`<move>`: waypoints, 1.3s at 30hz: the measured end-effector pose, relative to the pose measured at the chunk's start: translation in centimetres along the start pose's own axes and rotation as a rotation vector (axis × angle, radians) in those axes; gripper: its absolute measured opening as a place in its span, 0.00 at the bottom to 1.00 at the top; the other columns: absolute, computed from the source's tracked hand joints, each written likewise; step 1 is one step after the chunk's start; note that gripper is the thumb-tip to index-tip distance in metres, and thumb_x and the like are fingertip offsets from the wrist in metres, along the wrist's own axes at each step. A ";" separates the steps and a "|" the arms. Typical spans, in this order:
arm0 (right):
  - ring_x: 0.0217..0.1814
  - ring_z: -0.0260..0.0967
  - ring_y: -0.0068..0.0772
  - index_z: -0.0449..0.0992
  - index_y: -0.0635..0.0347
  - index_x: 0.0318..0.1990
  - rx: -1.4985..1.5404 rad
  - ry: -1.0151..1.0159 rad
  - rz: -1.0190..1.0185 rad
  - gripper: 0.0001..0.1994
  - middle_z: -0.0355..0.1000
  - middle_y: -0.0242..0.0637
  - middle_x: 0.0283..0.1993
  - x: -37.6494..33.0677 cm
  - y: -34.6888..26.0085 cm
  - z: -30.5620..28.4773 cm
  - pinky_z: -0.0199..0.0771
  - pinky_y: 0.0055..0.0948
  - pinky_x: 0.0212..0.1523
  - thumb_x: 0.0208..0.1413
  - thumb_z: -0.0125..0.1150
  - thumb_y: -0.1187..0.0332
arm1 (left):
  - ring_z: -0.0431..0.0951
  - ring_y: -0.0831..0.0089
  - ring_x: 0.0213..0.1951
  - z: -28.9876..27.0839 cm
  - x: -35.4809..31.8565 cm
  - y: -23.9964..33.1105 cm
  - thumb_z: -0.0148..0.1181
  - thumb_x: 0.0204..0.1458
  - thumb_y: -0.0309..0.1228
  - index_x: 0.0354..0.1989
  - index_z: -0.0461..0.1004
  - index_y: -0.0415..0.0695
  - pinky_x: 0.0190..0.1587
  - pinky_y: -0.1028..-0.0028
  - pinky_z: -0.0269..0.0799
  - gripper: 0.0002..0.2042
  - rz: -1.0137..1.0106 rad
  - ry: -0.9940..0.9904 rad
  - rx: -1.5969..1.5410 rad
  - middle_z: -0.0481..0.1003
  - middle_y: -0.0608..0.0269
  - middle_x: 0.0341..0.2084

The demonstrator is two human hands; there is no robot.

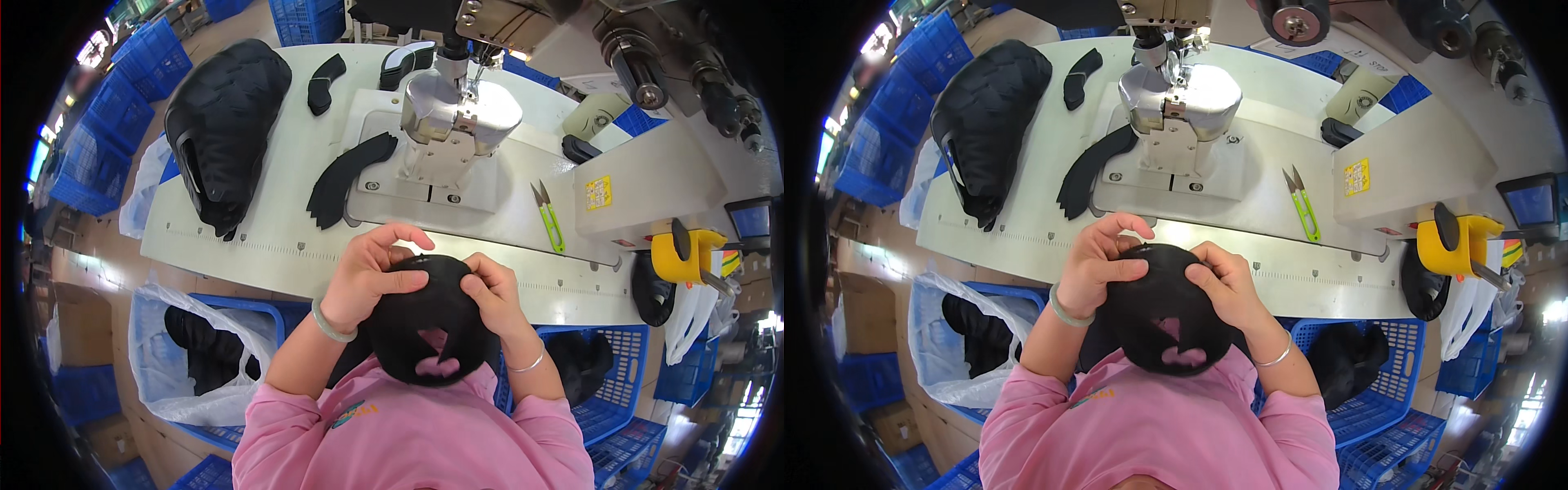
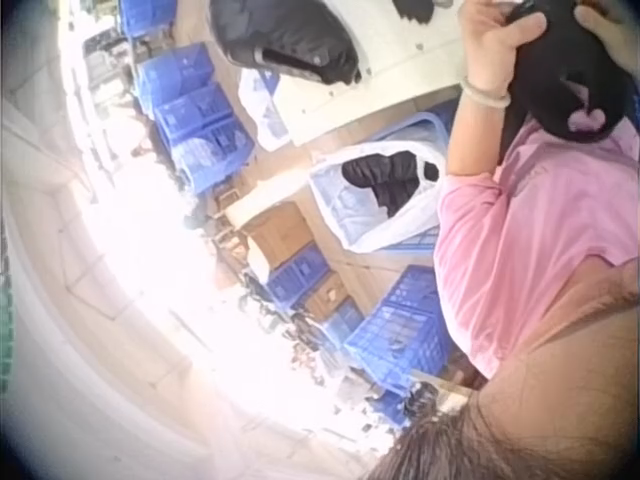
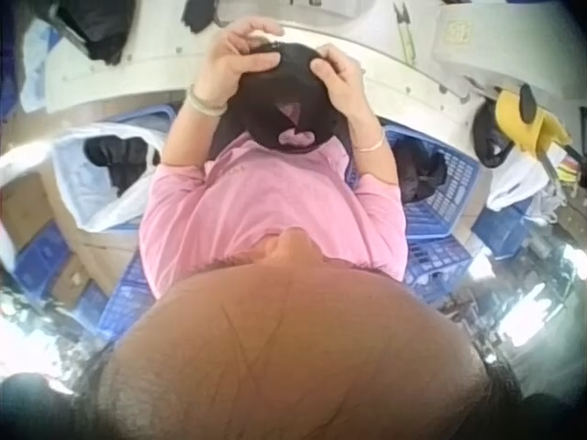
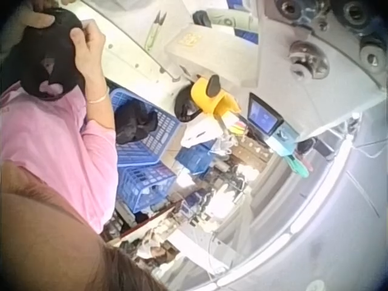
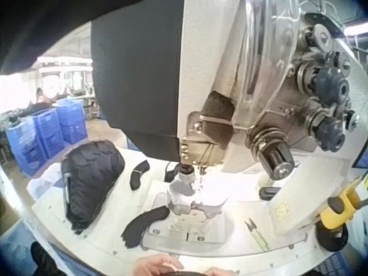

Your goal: Stitching or sewing components of a shoe upper using an industrial sewing machine.

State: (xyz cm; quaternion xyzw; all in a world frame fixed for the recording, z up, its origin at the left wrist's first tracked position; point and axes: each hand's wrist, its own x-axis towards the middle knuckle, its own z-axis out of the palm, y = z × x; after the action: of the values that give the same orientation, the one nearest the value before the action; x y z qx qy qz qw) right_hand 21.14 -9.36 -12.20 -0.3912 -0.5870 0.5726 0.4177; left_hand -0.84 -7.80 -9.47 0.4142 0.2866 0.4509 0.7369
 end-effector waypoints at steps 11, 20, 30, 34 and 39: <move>0.32 0.63 0.12 0.77 0.64 0.41 -0.126 0.186 -0.012 0.10 0.72 0.24 0.31 0.7 -0.4 -1.8 0.64 0.15 0.33 0.61 0.58 0.66 | 0.79 0.79 0.35 -0.6 2.0 -1.0 0.59 0.54 0.21 0.54 0.68 0.36 0.40 0.81 0.74 0.18 -0.226 -0.064 -0.311 0.79 0.61 0.33; 0.51 0.68 0.46 0.73 0.60 0.49 -1.539 0.688 -0.055 0.17 0.69 0.44 0.52 3.5 1.7 -10.0 0.74 0.37 0.43 0.51 0.62 0.71 | 0.75 0.83 0.36 -1.2 5.4 0.7 0.61 0.56 0.32 0.45 0.76 0.37 0.41 0.79 0.72 0.13 -0.562 -0.292 0.288 0.78 0.66 0.39; 0.27 0.72 0.42 0.70 0.65 0.40 -0.555 0.576 0.176 0.11 0.71 0.43 0.24 -1.2 -4.4 -9.4 0.71 0.35 0.34 0.57 0.54 0.65 | 0.76 0.80 0.35 -1.2 6.8 -1.7 0.59 0.55 0.29 0.40 0.69 0.42 0.40 0.77 0.74 0.08 -0.544 -0.334 -0.122 0.75 0.66 0.34; 0.26 0.69 0.41 0.71 0.62 0.40 -0.624 0.379 0.238 0.15 0.69 0.42 0.24 -4.7 -6.8 -4.8 0.68 0.32 0.30 0.55 0.61 0.59 | 0.75 0.80 0.34 -1.6 6.9 -2.1 0.62 0.51 0.32 0.36 0.67 0.44 0.39 0.78 0.73 0.11 -0.529 -0.324 -0.109 0.74 0.65 0.33; 0.24 0.70 0.41 0.71 0.61 0.37 -0.748 0.436 0.061 0.13 0.68 0.39 0.23 -6.0 -5.5 -0.1 0.68 0.34 0.25 0.52 0.66 0.62 | 0.69 0.84 0.31 -1.6 5.2 -1.6 0.61 0.50 0.29 0.30 0.64 0.46 0.35 0.81 0.68 0.09 -0.477 -0.353 -0.147 0.70 0.71 0.28</move>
State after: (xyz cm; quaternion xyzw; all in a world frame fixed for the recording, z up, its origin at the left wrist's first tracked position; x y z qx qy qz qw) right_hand 23.39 -15.21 -6.94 -0.6447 -0.6403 0.2365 0.3441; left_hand 0.74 -2.93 -11.89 0.3527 0.2101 0.2057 0.8883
